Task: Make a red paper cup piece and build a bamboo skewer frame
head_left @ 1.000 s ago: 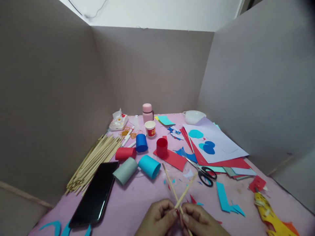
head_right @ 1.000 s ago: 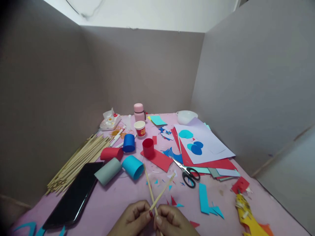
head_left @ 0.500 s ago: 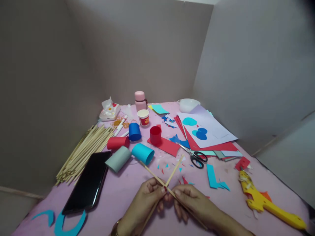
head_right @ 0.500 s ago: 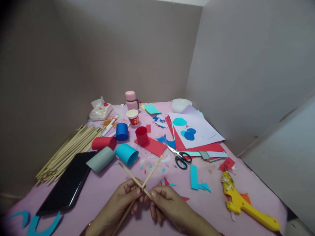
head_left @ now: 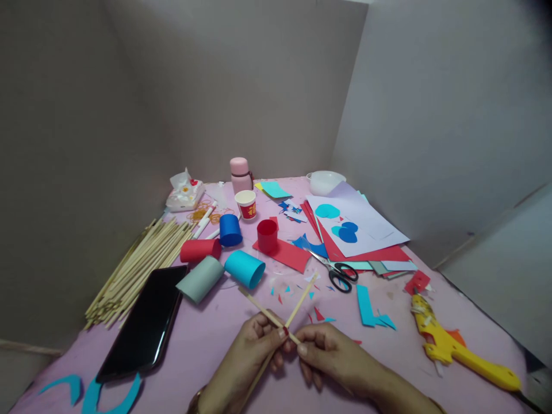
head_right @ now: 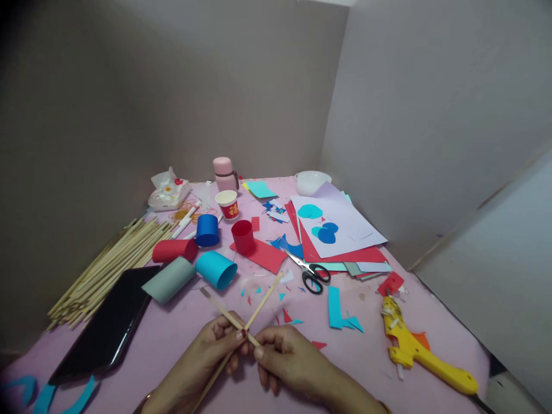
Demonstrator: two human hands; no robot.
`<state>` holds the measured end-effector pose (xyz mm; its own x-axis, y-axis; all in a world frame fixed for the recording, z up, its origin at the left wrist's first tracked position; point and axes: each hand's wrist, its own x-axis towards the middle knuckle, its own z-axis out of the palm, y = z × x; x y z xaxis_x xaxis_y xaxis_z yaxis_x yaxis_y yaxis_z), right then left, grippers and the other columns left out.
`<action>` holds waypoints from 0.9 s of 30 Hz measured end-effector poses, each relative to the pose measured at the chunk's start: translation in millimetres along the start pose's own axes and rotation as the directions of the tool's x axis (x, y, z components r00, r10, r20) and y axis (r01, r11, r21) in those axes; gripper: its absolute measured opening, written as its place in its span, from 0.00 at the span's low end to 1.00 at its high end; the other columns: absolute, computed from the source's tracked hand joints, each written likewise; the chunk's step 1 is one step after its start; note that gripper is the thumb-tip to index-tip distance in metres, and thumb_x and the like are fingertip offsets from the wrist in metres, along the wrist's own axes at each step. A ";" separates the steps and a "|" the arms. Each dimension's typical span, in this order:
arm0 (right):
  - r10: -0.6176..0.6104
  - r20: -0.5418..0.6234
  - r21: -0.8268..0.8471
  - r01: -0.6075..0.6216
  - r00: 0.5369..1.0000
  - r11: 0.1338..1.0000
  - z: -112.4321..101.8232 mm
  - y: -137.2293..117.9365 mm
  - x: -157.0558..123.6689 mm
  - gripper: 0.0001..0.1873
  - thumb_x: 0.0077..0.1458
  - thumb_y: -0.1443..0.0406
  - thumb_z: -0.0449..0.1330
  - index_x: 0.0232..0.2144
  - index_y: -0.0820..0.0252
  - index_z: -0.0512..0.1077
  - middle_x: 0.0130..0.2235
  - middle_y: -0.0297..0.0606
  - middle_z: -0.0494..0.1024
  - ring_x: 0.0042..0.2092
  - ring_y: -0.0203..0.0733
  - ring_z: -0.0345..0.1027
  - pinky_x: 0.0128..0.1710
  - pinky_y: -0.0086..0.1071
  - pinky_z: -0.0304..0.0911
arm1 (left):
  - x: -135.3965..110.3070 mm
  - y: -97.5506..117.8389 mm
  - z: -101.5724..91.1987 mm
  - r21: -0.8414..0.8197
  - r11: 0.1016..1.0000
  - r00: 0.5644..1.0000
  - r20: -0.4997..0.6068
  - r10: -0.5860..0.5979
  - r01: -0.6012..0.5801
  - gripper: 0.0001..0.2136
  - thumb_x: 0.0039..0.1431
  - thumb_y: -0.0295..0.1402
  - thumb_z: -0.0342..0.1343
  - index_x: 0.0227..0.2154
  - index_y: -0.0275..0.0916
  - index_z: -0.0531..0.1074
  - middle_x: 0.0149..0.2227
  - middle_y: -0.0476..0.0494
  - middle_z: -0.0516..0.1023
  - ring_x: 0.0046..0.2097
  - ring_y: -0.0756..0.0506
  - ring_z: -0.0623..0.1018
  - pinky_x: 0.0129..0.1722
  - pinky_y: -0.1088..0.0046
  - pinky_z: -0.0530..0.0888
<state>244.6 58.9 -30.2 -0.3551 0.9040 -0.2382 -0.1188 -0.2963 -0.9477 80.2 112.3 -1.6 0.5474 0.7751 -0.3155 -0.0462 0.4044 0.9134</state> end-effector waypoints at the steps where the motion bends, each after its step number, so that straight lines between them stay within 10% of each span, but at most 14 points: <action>1: 0.001 0.004 -0.003 -0.001 1.000 1.000 -0.2 0.5 0.3 0.26 0.50 0.45 0.59 0.34 0.65 0.71 0.20 0.29 0.70 0.17 0.28 0.59 0.18 0.23 0.55 | -0.2 0.4 0.1 0.005 1.000 1.000 -0.005 0.001 -0.001 0.14 0.45 0.41 0.64 0.25 0.35 0.69 0.23 0.50 0.74 0.20 0.56 0.68 0.20 0.82 0.65; 27: 0.005 0.018 -0.027 -0.004 1.000 1.000 1.0 -2.4 3.6 0.27 0.49 0.46 0.59 0.34 0.66 0.74 0.19 0.30 0.70 0.17 0.29 0.60 0.18 0.22 0.57 | 4.6 -5.9 -4.6 0.098 0.995 0.998 0.057 0.023 -0.028 0.17 0.46 0.45 0.63 0.24 0.37 0.66 0.20 0.53 0.71 0.18 0.56 0.66 0.18 0.82 0.63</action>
<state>242.7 62.6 -28.6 -0.3723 0.8969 -0.2385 -0.0927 -0.2917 -0.9520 79.1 115.7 -9.6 0.5929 0.7552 -0.2794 0.0201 0.3330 0.9427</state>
